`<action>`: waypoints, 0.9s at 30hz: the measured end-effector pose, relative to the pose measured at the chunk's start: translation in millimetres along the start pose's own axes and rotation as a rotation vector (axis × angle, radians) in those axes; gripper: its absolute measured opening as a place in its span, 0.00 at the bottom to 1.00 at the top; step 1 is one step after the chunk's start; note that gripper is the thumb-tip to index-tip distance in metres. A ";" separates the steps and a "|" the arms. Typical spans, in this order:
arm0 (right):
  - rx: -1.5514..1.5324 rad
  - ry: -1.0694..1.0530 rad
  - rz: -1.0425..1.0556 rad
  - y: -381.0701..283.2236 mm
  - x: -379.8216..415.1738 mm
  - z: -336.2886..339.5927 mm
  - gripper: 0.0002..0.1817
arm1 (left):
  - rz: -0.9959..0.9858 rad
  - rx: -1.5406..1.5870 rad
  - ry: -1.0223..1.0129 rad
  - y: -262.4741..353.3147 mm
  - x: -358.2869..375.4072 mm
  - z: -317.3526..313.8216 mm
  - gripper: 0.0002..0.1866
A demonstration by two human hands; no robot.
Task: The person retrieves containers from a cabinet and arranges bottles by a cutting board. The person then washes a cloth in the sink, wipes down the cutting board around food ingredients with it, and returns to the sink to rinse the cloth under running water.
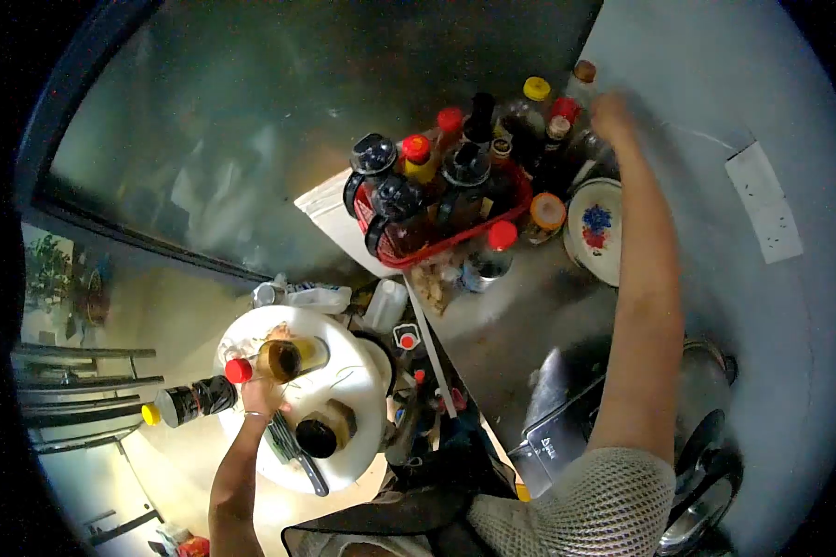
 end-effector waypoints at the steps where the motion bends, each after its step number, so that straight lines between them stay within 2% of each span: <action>1: 0.005 -0.012 -0.032 -6.4 5.3 1.9 0.08 | 0.086 0.037 -0.164 1.8 -1.5 1.5 0.23; 2: 0.001 -0.017 -0.022 -7.2 11.1 -4.2 0.08 | 0.175 0.077 -0.324 4.9 -3.3 5.8 0.30; 4: -0.105 0.077 -0.206 12.8 18.3 -24.3 0.14 | 0.133 0.081 -0.251 7.4 -3.3 9.4 0.27; 6: -0.050 0.259 -0.074 32.5 29.6 -36.9 0.21 | 0.127 -0.008 -0.253 7.0 -4.1 3.9 0.28; 8: 0.223 0.271 -0.110 -12.8 59.8 11.0 0.23 | 0.254 0.159 -0.377 3.2 -4.4 -2.0 0.30; 10: 0.211 0.510 0.026 -37.1 55.9 26.6 0.24 | 0.284 0.056 -0.443 5.1 -3.8 -2.1 0.26; 12: -0.216 0.683 0.142 -124.6 86.2 74.2 0.23 | 0.319 0.002 -0.514 8.0 -6.3 0.9 0.23; 13: -0.521 0.467 0.172 -172.5 114.3 89.1 0.22 | 0.300 -0.004 -0.471 10.4 -7.4 6.1 0.23; 15: -0.833 0.110 0.371 -268.2 177.1 107.8 0.29 | 0.224 -0.082 -0.343 16.7 -7.9 13.0 0.23; 16: -0.869 -0.074 0.553 -314.2 209.0 111.0 0.33 | 0.172 -0.157 -0.254 19.9 -7.2 16.4 0.25; 17: -0.864 -0.209 0.708 -355.3 234.7 107.9 0.37 | 0.165 -0.157 -0.250 22.6 -5.4 24.5 0.25; 18: -0.862 -0.293 0.768 -389.7 252.8 100.0 0.40 | 0.165 -0.152 -0.287 25.6 -5.8 36.6 0.26; 19: -0.895 -0.380 0.732 -415.5 262.4 92.5 0.42 | 0.152 -0.146 -0.322 28.8 -9.0 42.9 0.26; 20: -0.831 -0.289 0.714 -437.9 272.7 79.5 0.40 | 0.188 -0.054 -0.393 25.9 -9.8 37.4 0.26; 21: -0.891 -0.258 0.648 -454.4 276.5 62.9 0.33 | 0.157 -0.021 -0.319 22.0 -9.5 28.0 0.27; 22: -0.876 -0.216 0.525 -467.3 277.9 57.9 0.21 | 0.041 -0.010 -0.146 14.6 -6.4 10.2 0.28; 23: -0.956 0.006 0.510 -476.4 279.4 48.8 0.17 | 0.046 -0.047 -0.240 20.9 -7.3 30.8 0.33; 24: -1.021 0.230 0.509 -477.4 281.1 44.9 0.13 | -0.041 -0.110 -0.163 13.2 -6.9 17.6 0.37; 25: -1.022 0.252 0.471 -474.2 283.2 48.0 0.12 | -0.009 -0.042 -0.175 6.0 -7.5 2.2 0.40; 27: -1.045 0.229 0.410 -456.8 286.4 66.8 0.11 | 0.038 -0.098 -0.158 19.2 -4.2 27.4 0.35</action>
Point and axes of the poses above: each hand's wrist, its own x-axis away from the middle knuckle, its own z-axis out of the back of the hand, y = z × x, the point moved 1 cm from there along -x, towards the middle knuckle, and after that the axes turned 4 degrees about z, right-handed, at the moved point
